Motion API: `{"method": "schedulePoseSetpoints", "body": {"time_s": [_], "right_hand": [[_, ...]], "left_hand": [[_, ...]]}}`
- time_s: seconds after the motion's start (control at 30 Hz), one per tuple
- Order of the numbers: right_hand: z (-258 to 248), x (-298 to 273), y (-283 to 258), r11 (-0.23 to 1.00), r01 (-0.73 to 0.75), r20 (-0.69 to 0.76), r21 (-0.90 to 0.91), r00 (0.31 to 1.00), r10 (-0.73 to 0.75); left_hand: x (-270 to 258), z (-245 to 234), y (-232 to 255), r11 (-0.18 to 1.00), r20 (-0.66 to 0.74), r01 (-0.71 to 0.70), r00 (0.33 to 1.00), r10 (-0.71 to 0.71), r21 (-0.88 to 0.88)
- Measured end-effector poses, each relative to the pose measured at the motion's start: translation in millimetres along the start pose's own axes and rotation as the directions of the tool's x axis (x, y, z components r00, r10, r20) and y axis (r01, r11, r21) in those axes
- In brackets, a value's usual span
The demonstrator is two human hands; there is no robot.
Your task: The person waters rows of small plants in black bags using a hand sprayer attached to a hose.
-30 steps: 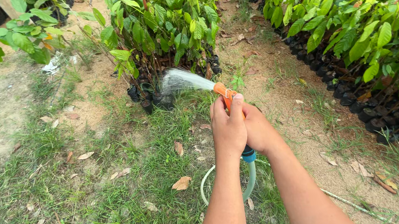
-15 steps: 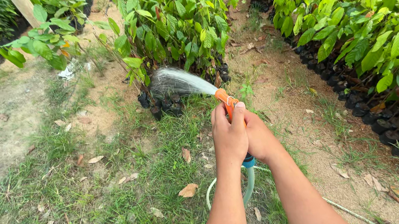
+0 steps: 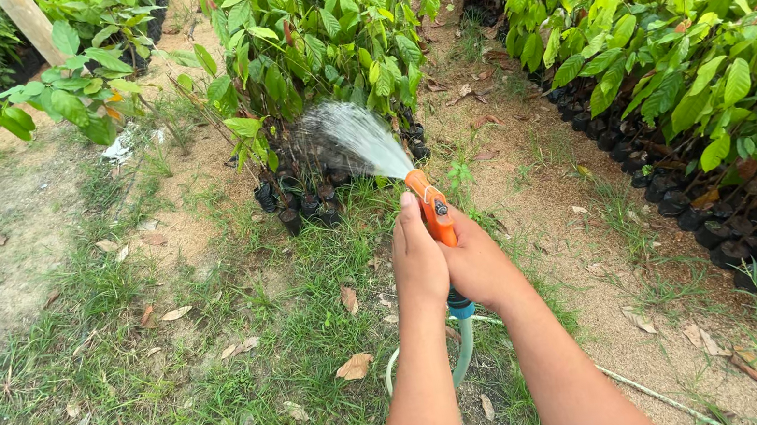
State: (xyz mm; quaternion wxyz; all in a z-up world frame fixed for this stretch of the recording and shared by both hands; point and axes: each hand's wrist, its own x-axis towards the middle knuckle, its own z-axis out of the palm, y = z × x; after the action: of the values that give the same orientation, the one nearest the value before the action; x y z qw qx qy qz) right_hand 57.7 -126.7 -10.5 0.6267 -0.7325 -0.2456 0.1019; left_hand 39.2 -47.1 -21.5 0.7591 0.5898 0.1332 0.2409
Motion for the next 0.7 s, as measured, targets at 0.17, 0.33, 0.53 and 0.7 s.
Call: {"method": "schedulePoseSetpoints", "body": {"time_s": [0.17, 0.33, 0.53, 0.7], "right_hand": [[7.7, -8.2, -3.6, 0.989, 0.061, -0.097, -0.132, 0.993, -0.074], [11.2, -9.8, -2.7, 0.974, 0.012, -0.21, -0.225, 0.976, -0.061], [13.6, -11.8, -9.0, 0.983, 0.062, -0.206, -0.174, 0.974, -0.098], [11.2, -7.0, 0.0, 0.992, 0.015, -0.181, -0.129, 0.983, -0.038]], "left_hand": [[13.5, 1.4, -3.1, 0.967, 0.074, 0.117, 0.992, -0.103, -0.225], [17.4, 0.2, 6.4, 0.929, 0.119, 0.241, 0.969, -0.216, -0.28], [2.2, 6.3, 20.8, 0.994, -0.061, -0.008, 0.998, 0.001, -0.113], [-17.2, 4.0, 23.2, 0.806, 0.005, -0.525, 0.839, 0.545, 0.274]]}}
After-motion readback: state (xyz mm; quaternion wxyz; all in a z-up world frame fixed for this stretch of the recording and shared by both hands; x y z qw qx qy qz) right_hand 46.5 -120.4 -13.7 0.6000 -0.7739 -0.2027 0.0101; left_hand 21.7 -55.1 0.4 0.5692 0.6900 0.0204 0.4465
